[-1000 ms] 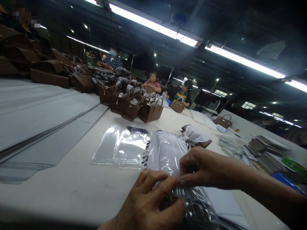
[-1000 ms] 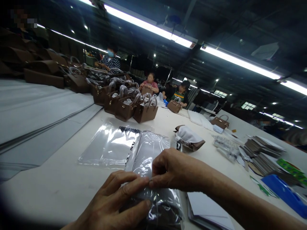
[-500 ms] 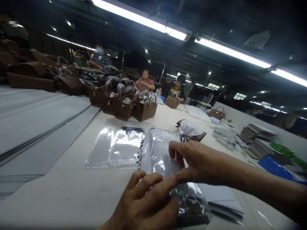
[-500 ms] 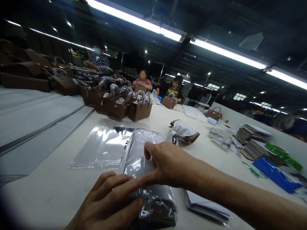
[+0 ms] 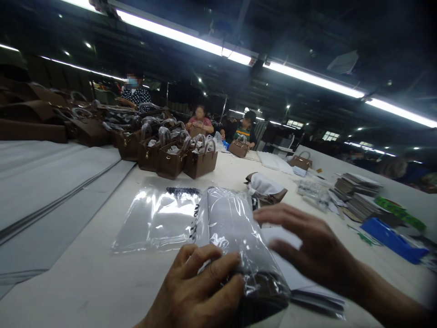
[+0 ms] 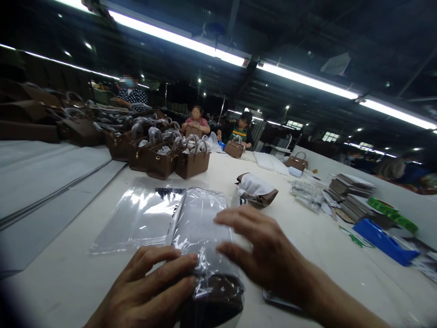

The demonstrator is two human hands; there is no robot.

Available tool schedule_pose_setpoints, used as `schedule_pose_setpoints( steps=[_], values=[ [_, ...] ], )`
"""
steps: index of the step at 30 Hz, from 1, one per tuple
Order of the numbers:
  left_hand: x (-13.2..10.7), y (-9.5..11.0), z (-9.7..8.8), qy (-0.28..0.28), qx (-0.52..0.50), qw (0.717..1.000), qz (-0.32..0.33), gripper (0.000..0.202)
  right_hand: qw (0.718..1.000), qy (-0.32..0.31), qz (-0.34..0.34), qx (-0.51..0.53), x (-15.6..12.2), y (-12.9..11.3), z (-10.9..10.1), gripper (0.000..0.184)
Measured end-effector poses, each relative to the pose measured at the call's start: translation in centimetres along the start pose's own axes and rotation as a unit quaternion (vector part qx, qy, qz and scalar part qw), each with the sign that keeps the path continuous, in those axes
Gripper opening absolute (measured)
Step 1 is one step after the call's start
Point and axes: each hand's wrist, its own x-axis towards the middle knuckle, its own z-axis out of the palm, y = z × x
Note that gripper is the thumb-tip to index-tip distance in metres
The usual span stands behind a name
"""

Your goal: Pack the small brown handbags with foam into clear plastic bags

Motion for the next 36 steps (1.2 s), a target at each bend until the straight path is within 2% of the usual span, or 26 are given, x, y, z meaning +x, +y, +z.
schedule_pose_setpoints(
  steps=[1, 2, 3, 4, 6, 8, 9, 11, 14, 17, 19, 21, 23, 26, 27, 28, 29, 30, 31, 34, 35, 36],
  values=[
    [0.0, -0.1, -0.1, 0.0, -0.001, 1.0, -0.002, 0.018, 0.998, -0.044, -0.044, 0.033, -0.8, -0.1, 0.5, 0.042],
    [-0.1, -0.1, -0.2, -0.001, -0.001, 1.0, -0.005, 0.018, 0.993, -0.083, -0.059, 0.054, -1.5, 0.1, 1.0, 0.046],
    [-0.1, -0.2, -0.3, -0.002, 0.001, 1.0, -0.008, 0.018, 0.992, -0.101, -0.038, 0.07, -2.0, 0.8, 1.6, 0.047],
    [-0.2, -0.3, -0.6, -0.001, 0.004, 1.0, -0.011, 0.018, 0.991, -0.094, 0.015, 0.089, -2.4, 1.8, 2.3, 0.047],
    [-0.5, -0.5, -1.4, 0.002, 0.003, 1.0, -0.016, 0.019, 0.973, -0.019, 0.166, 0.159, -2.9, 4.3, 4.0, 0.048],
    [-1.2, -0.9, -2.7, -0.002, -0.013, 0.999, -0.045, 0.02, 0.918, 0.039, 0.274, 0.283, -3.2, 6.1, 6.2, 0.057],
    [-1.8, -1.2, -3.7, -0.006, -0.03, 0.997, -0.077, 0.02, 0.887, 0.051, 0.303, 0.344, -3.2, 6.5, 7.6, 0.06],
    [-3.4, -1.9, -5.9, -0.004, -0.087, 0.98, -0.18, 0.02, 0.84, 0.056, 0.323, 0.433, -3.1, 6.1, 10.8, 0.063],
    [-7.0, -3.4, -9.5, 0.061, -0.166, 0.911, -0.373, 0.03, 0.802, 0.042, 0.326, 0.498, -2.0, 3.4, 16.1, 0.064],
    [-11.2, -4.7, -12.1, 0.107, -0.199, 0.806, -0.547, 0.054, 0.761, 0.041, 0.342, 0.549, -0.1, -0.2, 20.3, 0.072],
    [-13.8, -5.2, -12.9, 0.148, -0.203, 0.737, -0.627, 0.059, 0.741, 0.033, 0.34, 0.578, 1.4, -2.2, 21.8, 0.079],
    [-15.7, -5.3, -13.1, 0.206, -0.192, 0.694, -0.663, 0.058, 0.745, 0.026, 0.326, 0.582, 2.7, -3.4, 22.2, 0.079],
    [-16.7, -5.0, -13.0, 0.24, -0.192, 0.677, -0.669, 0.056, 0.767, 0.029, 0.315, 0.558, 3.6, -3.7, 21.9, 0.07],
    [-16.8, -4.9, -12.9, 0.254, -0.22, 0.66, -0.672, 0.056, 0.812, 0.073, 0.342, 0.467, 3.2, -2.8, 21.6, 0.057],
    [-16.7, -5.0, -13.1, 0.256, -0.232, 0.648, -0.679, 0.058, 0.819, 0.096, 0.362, 0.435, 2.6, -2.3, 21.8, 0.057],
    [-16.7, -5.4, -13.3, 0.254, -0.244, 0.632, -0.69, 0.06, 0.814, 0.123, 0.384, 0.418, 1.9, -1.9, 22.3, 0.059],
    [-16.7, -5.9, -13.5, 0.248, -0.256, 0.617, -0.702, 0.064, 0.797, 0.145, 0.403, 0.427, 1.1, -1.6, 22.9, 0.062],
    [-16.7, -6.6, -13.7, 0.238, -0.268, 0.602, -0.714, 0.066, 0.766, 0.153, 0.418, 0.464, 0.3, -1.5, 23.7, 0.064],
    [-16.7, -7.3, -13.8, 0.225, -0.281, 0.589, -0.724, 0.068, 0.721, 0.144, 0.43, 0.524, -0.4, -1.5, 24.5, 0.064],
    [-16.6, -9.3, -13.7, 0.176, -0.332, 0.555, -0.742, 0.067, 0.542, 0.035, 0.44, 0.715, -1.3, -2.6, 26.5, 0.06],
    [-16.5, -9.7, -13.5, 0.157, -0.352, 0.541, -0.748, 0.065, 0.488, 0.005, 0.444, 0.752, -1.2, -3.1, 26.9, 0.058],
    [-16.4, -9.9, -13.3, 0.136, -0.37, 0.527, -0.753, 0.065, 0.446, -0.008, 0.443, 0.778, -0.8, -3.7, 27.1, 0.056]
  ],
)
